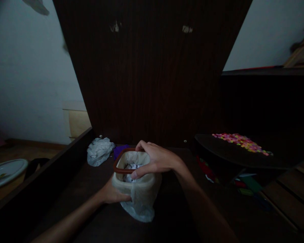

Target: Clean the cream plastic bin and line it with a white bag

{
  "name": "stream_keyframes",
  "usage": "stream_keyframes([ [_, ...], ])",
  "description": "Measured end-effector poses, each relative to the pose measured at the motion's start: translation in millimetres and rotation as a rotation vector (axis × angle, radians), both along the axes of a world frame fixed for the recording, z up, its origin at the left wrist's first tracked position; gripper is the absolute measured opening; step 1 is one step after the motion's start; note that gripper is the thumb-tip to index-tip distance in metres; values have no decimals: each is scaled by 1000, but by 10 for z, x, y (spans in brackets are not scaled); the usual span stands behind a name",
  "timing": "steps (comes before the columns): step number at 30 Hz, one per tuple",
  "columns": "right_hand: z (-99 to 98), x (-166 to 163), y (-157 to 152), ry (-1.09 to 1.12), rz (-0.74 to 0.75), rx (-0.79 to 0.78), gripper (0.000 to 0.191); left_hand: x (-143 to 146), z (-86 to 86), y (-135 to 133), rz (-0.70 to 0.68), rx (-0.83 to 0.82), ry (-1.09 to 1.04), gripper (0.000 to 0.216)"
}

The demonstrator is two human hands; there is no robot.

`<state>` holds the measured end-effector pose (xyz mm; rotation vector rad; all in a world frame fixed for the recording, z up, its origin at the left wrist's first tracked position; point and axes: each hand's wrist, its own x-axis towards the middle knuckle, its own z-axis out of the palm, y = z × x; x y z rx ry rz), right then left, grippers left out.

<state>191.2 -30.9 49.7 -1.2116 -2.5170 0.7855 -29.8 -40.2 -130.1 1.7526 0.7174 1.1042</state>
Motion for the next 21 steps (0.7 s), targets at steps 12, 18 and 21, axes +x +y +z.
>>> stream_keyframes([
  [12, 62, 5, 89, 49, 46, 13, 67, -26, 34, 49, -32, 84, -31, 133],
  [18, 155, 194, 56, 190, 28, 129, 75, -10, 57, 43, 15, 109, -36, 137],
  [21, 123, 384, -17, 160, -35, 226, 81, -26, 43, 39, 43, 104, -10, 138],
])
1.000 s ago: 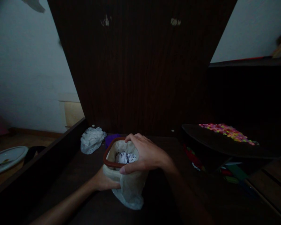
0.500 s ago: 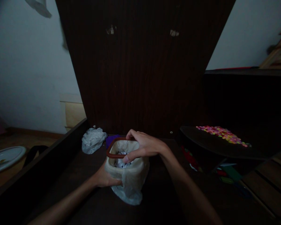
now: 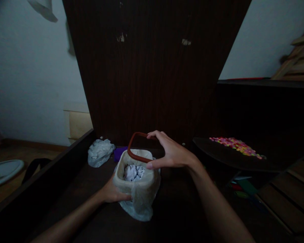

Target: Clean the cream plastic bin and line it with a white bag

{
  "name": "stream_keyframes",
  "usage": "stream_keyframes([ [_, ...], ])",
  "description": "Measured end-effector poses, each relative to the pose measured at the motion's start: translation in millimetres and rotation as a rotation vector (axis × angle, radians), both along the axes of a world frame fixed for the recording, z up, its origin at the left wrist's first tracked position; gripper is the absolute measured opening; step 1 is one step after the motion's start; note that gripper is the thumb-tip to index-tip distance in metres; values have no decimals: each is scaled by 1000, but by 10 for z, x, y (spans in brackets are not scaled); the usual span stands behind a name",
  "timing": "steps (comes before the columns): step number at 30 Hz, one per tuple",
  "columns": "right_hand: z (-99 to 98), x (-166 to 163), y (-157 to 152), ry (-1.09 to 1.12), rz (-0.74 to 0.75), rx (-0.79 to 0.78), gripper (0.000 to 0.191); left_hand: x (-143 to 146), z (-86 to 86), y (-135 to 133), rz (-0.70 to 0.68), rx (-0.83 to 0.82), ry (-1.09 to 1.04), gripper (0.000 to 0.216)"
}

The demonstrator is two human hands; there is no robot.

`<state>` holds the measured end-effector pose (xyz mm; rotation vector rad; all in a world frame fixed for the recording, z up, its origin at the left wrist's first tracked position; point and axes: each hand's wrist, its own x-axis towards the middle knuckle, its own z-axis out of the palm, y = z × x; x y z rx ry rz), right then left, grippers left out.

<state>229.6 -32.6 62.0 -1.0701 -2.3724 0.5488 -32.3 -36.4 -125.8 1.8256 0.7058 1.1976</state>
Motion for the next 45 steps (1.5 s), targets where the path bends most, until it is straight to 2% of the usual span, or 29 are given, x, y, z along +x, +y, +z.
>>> stream_keyframes([
  [2, -65, 176, -60, -18, -66, -12, 84, -15, -11, 1, 7, -8, 14, 138],
  [5, -227, 497, -144, -33, -158, -113, 91, -30, -18, 1, 12, -24, 20, 137],
  [11, -710, 1018, -312, -132, -247, -266, 91, -22, -13, -15, 41, -25, 15, 130],
  [17, -1154, 1126, -447, -268, -261, -343, 94, -29, -29, -14, 33, -36, 22, 133],
  [23, -1450, 1183, -369, -369, -223, -416, 110, -25, -40, 5, 11, -44, 20, 135],
  [28, -1501, 1208, -285, -415, -148, -489, 125, -19, -41, 5, 31, -20, 16, 138],
  [31, -1414, 1156, -260, -466, -165, -522, 138, -24, -28, -6, 38, -14, 28, 138],
  [33, -1337, 1081, -238, -476, -201, -520, 138, -28, -28, -13, 32, -13, 29, 139],
  [37, -1259, 833, -179, -415, -225, -396, 122, -42, -63, -11, 27, -8, 30, 141],
  [40, -1298, 609, -143, -376, -179, -299, 107, -75, -93, 9, 15, -4, 50, 143],
  [45, -1401, 322, -96, -379, -135, -263, 91, -150, -106, 49, -27, 56, 109, 147],
])
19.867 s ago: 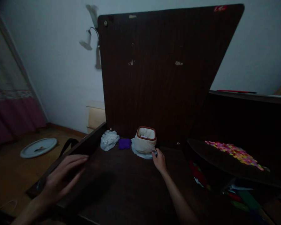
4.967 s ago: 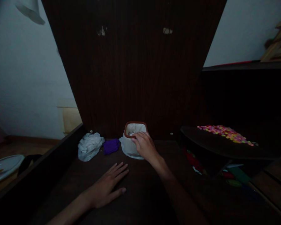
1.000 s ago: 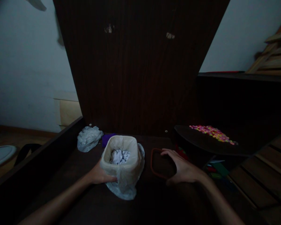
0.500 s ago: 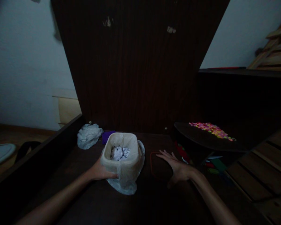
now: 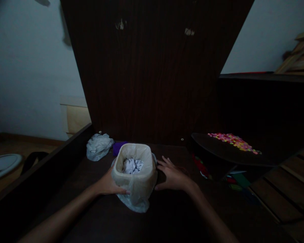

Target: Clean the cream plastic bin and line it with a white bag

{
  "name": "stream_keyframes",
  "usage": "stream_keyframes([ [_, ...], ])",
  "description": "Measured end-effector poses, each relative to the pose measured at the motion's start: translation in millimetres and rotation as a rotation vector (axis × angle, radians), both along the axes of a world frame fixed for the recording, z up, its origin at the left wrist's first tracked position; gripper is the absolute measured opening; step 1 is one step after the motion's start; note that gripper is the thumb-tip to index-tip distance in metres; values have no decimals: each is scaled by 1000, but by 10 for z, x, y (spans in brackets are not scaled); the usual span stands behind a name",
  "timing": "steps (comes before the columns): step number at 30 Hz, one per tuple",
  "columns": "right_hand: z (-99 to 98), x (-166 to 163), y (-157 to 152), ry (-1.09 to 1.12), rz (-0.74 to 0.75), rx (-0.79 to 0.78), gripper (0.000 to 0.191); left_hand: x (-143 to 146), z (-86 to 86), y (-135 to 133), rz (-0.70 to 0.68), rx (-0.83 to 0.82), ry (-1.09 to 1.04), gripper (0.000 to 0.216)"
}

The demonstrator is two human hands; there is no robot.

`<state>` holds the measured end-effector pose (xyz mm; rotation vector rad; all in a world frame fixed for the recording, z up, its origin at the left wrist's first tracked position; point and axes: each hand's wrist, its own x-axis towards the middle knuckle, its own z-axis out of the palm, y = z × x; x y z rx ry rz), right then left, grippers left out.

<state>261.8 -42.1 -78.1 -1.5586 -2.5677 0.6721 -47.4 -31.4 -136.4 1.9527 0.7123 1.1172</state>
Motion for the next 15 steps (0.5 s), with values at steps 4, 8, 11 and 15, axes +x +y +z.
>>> stream_keyframes([
  [4, -126, -104, 42, -11, -54, 141, 63, -36, -24, 19, -10, 26, 32, 148],
  [8, -320, -125, 51, 100, -173, 404, 21, -66, -53, 32, -17, 11, 65, 150],
  [11, -407, -114, 28, 141, -211, 490, 12, -86, -58, 29, -13, -23, 64, 150],
  [15, -422, -119, -47, 191, -155, 506, 25, -92, -42, 6, -12, -65, 29, 149],
])
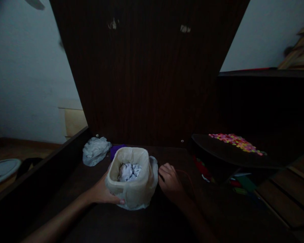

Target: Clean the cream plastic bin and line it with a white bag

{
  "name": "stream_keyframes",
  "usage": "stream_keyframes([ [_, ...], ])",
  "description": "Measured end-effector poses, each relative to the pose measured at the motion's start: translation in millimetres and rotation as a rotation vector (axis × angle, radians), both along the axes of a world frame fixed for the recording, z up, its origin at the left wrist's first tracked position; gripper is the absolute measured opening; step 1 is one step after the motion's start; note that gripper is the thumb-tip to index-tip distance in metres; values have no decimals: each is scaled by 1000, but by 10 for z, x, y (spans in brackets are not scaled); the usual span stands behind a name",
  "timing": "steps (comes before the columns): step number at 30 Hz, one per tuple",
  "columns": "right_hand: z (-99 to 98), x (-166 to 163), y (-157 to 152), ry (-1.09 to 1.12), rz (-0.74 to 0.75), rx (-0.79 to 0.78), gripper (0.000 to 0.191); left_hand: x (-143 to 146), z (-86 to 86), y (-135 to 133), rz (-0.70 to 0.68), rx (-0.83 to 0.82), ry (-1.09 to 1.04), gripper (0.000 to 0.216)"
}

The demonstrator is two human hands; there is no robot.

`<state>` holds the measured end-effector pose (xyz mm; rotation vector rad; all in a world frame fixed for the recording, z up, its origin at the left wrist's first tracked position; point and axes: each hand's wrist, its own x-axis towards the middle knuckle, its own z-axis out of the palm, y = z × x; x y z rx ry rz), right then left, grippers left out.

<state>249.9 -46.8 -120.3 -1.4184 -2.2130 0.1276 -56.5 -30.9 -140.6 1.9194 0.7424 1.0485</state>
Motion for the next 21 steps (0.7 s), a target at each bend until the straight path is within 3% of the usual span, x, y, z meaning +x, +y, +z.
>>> stream_keyframes([
  [4, -60, -67, -98, 221, 9, 21, 39, 1, 14, -22, 29, -11, -7, 153],
  [7, -133, -127, -155, 366, -35, -45, 64, -7, 11, -25, 56, 7, 5, 155],
  [10, -150, -157, -182, 411, -48, -160, 80, -23, 4, -19, 60, 24, 3, 155],
  [16, -105, -134, -183, 493, 10, -252, 83, -56, 23, -12, 72, 53, 9, 157],
  [21, -120, -112, -211, 502, -54, -308, 115, -52, 129, -52, 69, 69, -27, 154],
])
